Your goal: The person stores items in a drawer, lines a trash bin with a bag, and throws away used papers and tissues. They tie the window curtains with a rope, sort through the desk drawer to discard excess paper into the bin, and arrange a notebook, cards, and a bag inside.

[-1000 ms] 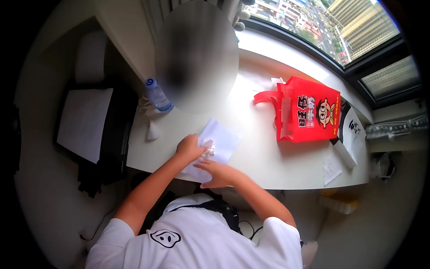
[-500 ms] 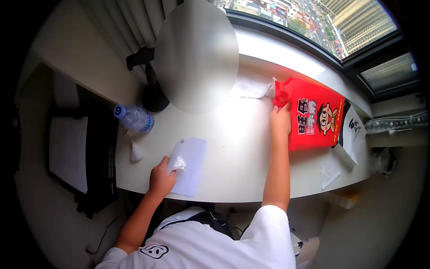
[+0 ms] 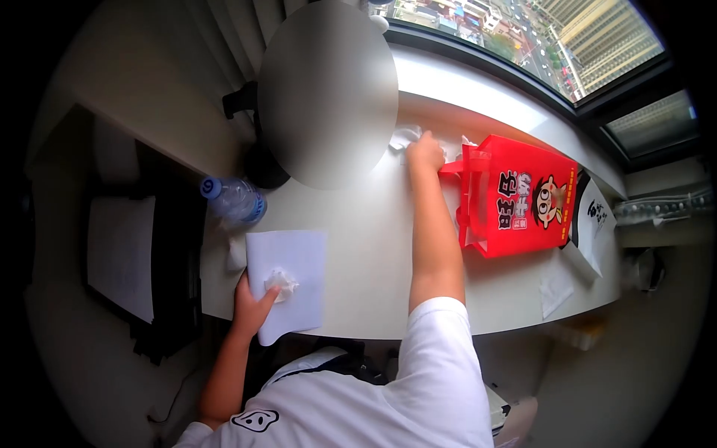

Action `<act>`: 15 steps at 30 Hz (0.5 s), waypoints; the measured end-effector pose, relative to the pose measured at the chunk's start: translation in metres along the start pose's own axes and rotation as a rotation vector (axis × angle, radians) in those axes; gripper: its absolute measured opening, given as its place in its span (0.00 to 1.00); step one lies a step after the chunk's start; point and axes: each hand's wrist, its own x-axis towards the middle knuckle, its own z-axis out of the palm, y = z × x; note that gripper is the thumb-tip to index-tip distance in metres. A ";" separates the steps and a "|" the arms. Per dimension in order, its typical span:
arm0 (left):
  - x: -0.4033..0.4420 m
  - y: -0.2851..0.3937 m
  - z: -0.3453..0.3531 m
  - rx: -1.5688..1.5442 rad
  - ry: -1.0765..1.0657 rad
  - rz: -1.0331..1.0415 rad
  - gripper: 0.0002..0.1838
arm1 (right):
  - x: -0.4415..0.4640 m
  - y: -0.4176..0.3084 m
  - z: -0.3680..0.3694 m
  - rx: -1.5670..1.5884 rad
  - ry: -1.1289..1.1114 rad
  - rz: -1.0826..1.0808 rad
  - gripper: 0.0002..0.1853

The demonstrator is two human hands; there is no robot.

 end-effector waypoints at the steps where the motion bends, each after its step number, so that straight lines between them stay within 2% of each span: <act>1: -0.001 -0.004 0.001 -0.098 0.013 -0.002 0.19 | -0.003 0.002 0.001 0.049 -0.030 -0.098 0.20; 2: -0.002 -0.008 0.001 -0.100 0.022 -0.004 0.19 | -0.009 0.003 0.003 0.097 -0.060 -0.196 0.17; 4: -0.005 -0.014 0.003 -0.139 0.131 -0.081 0.19 | -0.061 -0.004 -0.031 0.460 0.164 -0.418 0.11; 6: -0.006 -0.013 0.008 -0.197 0.205 -0.074 0.19 | -0.134 -0.013 -0.073 0.844 -0.013 -0.449 0.07; 10: -0.014 -0.008 0.013 -0.484 0.265 -0.056 0.21 | -0.279 -0.030 -0.094 1.050 -0.300 -0.575 0.08; 12: -0.030 0.016 0.003 -0.562 0.236 -0.119 0.21 | -0.327 -0.043 -0.090 1.018 -0.376 -0.694 0.10; 14: -0.052 0.001 -0.013 -0.707 0.181 -0.080 0.23 | -0.360 -0.053 -0.083 0.970 -0.392 -0.778 0.12; 15: -0.065 -0.006 -0.027 -0.713 0.227 -0.082 0.23 | -0.376 -0.061 -0.084 0.962 -0.399 -0.809 0.12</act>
